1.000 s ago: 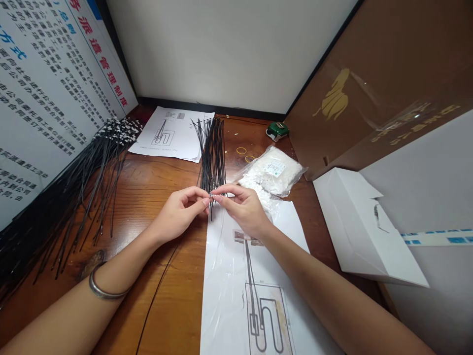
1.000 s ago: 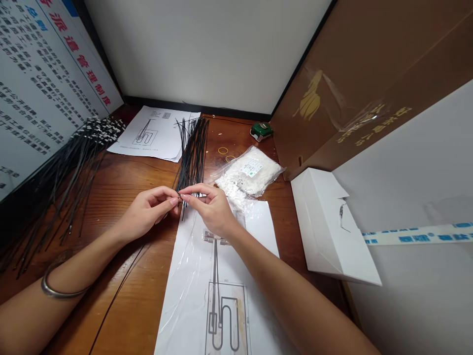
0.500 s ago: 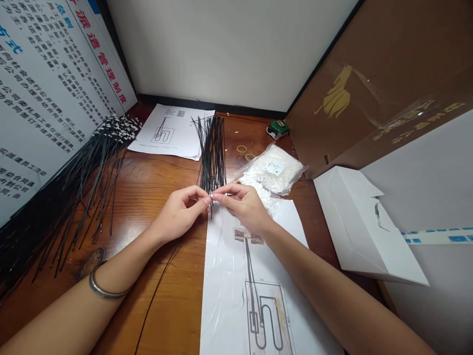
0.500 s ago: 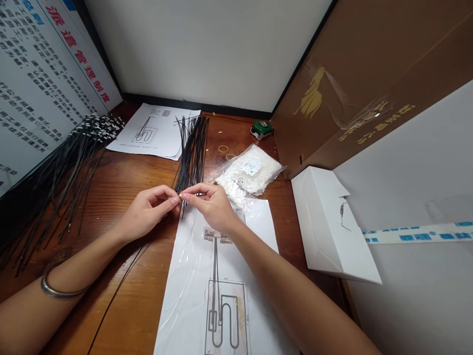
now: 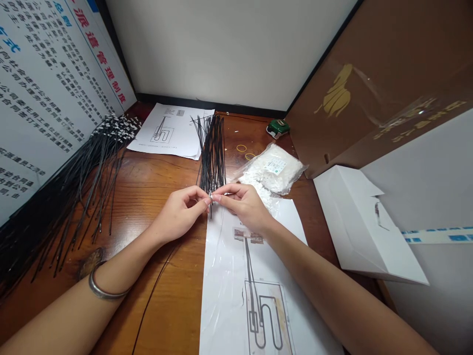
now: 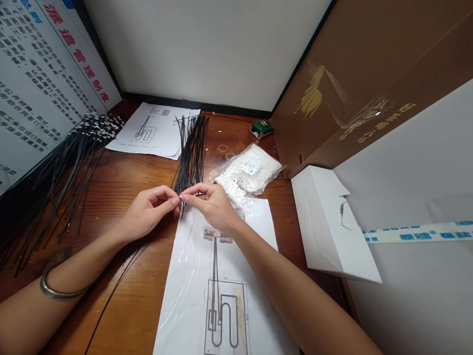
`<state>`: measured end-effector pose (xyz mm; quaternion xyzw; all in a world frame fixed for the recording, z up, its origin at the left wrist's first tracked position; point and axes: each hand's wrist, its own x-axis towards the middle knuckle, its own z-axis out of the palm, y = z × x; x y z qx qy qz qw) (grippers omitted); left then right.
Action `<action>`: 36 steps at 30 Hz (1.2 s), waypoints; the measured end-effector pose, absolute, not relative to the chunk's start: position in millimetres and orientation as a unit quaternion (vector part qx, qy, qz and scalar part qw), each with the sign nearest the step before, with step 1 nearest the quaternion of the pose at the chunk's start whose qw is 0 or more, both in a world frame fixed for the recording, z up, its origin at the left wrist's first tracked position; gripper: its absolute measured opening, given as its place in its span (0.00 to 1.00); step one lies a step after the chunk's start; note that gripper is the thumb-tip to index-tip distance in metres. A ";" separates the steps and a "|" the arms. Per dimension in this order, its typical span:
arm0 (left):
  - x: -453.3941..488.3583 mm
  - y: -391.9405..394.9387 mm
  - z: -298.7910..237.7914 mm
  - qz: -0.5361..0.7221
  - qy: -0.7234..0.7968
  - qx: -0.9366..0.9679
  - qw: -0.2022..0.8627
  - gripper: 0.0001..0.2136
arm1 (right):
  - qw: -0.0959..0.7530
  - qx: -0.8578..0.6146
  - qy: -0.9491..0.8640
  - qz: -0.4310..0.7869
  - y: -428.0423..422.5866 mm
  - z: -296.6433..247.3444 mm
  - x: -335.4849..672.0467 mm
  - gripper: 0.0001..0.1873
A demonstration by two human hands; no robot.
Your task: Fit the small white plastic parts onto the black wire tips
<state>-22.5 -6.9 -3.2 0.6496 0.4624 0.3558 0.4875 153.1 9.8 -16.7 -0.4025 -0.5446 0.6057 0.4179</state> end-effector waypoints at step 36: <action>-19.9 -7.0 -1.6 0.381 0.469 0.621 0.500 0.07 | 0.438 -0.456 -0.547 0.548 6.4 -21.7 148.8 0.09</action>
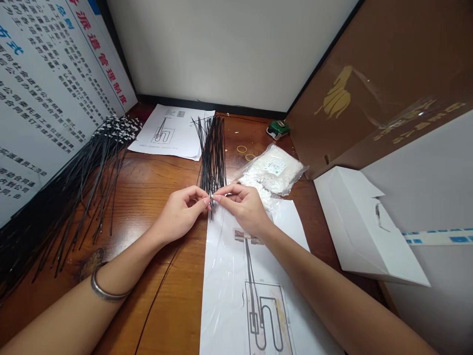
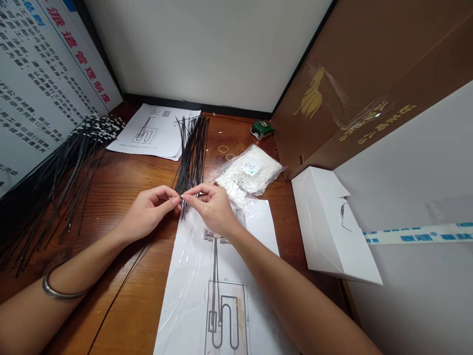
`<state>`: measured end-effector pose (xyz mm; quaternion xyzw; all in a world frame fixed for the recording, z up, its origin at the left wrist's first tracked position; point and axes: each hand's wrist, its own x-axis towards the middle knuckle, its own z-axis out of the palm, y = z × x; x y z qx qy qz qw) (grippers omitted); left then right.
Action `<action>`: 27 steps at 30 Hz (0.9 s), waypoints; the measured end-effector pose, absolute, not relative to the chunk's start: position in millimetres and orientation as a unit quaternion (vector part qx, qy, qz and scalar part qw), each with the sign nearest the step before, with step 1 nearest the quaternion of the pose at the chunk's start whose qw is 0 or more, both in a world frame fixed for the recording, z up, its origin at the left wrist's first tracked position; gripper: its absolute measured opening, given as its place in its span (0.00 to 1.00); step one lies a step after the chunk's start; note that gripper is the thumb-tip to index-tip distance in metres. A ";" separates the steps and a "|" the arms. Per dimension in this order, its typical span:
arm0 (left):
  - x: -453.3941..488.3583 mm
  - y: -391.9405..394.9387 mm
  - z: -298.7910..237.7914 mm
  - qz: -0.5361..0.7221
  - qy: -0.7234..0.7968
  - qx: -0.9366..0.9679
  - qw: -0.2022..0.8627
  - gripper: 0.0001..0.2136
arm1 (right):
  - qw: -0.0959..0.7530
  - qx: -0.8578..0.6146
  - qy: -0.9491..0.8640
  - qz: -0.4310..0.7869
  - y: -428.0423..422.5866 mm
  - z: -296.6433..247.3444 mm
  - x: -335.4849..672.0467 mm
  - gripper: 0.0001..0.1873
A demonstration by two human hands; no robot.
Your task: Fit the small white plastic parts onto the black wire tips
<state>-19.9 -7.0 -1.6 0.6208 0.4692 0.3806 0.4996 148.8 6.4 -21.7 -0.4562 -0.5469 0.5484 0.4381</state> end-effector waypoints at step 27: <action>-20.0 -7.0 -1.7 0.395 0.467 0.591 0.525 0.08 | 0.443 -0.452 -0.560 0.535 2.5 -21.5 147.0 0.09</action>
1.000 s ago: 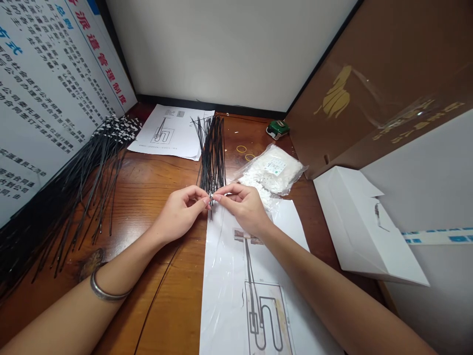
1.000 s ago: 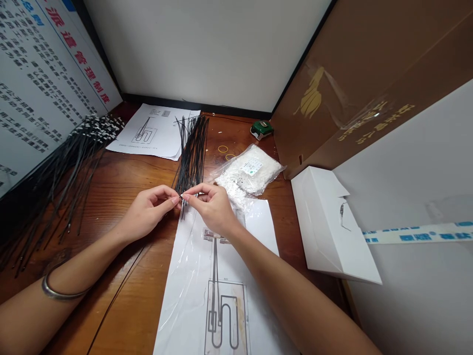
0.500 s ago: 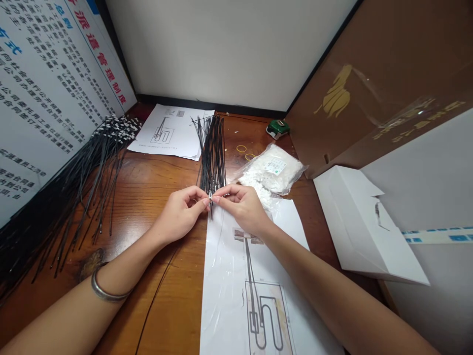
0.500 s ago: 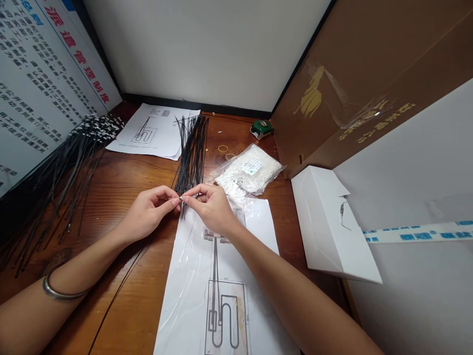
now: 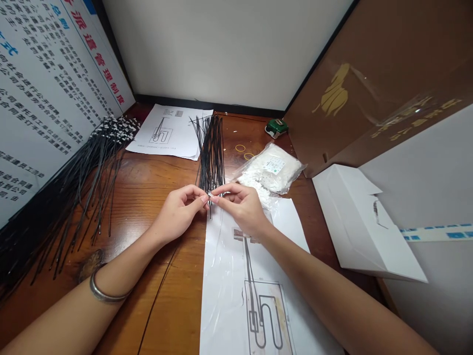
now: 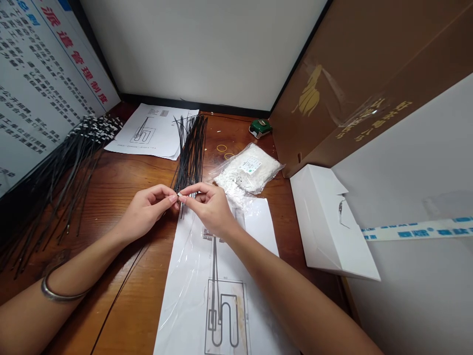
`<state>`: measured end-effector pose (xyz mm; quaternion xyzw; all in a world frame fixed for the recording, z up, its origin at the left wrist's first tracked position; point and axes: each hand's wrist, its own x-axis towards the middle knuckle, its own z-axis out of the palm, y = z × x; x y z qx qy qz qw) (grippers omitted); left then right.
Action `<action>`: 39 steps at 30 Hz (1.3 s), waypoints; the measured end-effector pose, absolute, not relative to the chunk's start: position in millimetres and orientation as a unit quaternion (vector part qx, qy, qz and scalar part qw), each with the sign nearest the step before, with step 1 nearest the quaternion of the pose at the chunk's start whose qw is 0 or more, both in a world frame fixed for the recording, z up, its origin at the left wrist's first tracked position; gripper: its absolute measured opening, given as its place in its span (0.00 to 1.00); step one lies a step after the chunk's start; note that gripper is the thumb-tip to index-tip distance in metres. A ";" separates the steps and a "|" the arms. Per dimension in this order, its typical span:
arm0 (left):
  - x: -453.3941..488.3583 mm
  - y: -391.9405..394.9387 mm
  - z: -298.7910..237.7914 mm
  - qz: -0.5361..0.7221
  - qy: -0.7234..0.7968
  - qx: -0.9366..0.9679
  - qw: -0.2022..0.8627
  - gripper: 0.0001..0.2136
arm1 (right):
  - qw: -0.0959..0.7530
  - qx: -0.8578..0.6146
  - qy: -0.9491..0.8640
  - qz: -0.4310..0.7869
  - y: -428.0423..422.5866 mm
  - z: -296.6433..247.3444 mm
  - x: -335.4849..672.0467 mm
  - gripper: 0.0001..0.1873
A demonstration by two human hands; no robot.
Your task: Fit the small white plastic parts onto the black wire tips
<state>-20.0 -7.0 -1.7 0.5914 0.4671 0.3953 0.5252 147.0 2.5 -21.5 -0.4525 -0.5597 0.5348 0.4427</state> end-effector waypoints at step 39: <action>-66.0 10.3 24.8 0.349 0.599 0.622 0.363 0.15 | 0.107 -0.707 -0.695 0.070 42.3 23.4 237.1 0.12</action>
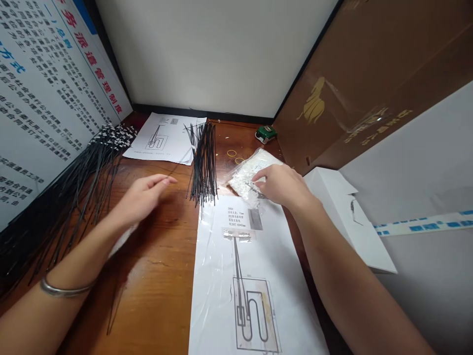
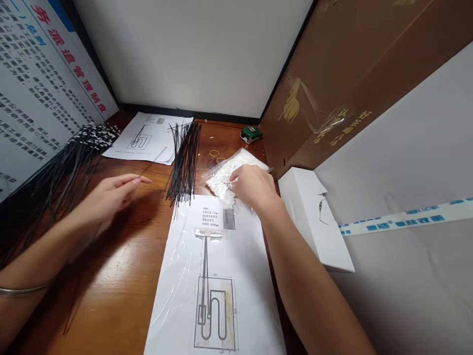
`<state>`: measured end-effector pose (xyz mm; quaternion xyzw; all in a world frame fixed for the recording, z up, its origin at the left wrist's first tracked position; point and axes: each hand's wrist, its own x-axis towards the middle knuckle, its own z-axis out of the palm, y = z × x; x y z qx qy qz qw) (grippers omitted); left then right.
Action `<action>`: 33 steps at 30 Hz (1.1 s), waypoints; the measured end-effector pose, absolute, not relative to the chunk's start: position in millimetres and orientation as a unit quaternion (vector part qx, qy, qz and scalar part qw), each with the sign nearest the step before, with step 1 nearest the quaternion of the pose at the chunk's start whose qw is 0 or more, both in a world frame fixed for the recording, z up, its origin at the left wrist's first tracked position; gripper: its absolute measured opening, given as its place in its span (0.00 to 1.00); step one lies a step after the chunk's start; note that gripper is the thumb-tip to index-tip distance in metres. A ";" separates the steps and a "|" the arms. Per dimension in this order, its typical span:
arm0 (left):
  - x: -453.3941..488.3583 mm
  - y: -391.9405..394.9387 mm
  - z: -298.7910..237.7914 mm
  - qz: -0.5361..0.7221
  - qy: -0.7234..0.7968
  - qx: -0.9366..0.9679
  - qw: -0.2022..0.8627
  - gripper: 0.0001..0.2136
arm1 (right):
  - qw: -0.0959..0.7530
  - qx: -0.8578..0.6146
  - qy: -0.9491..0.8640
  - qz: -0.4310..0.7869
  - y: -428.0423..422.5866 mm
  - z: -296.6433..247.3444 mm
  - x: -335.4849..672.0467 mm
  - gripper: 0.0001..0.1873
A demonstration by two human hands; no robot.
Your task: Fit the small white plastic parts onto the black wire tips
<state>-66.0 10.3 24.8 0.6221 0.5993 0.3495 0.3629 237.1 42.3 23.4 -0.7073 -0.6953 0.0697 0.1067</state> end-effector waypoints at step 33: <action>-7.1 52.0 25.7 -0.016 0.670 0.742 0.011 0.14 | 0.019 -0.733 -0.678 0.062 39.4 30.3 221.2 0.10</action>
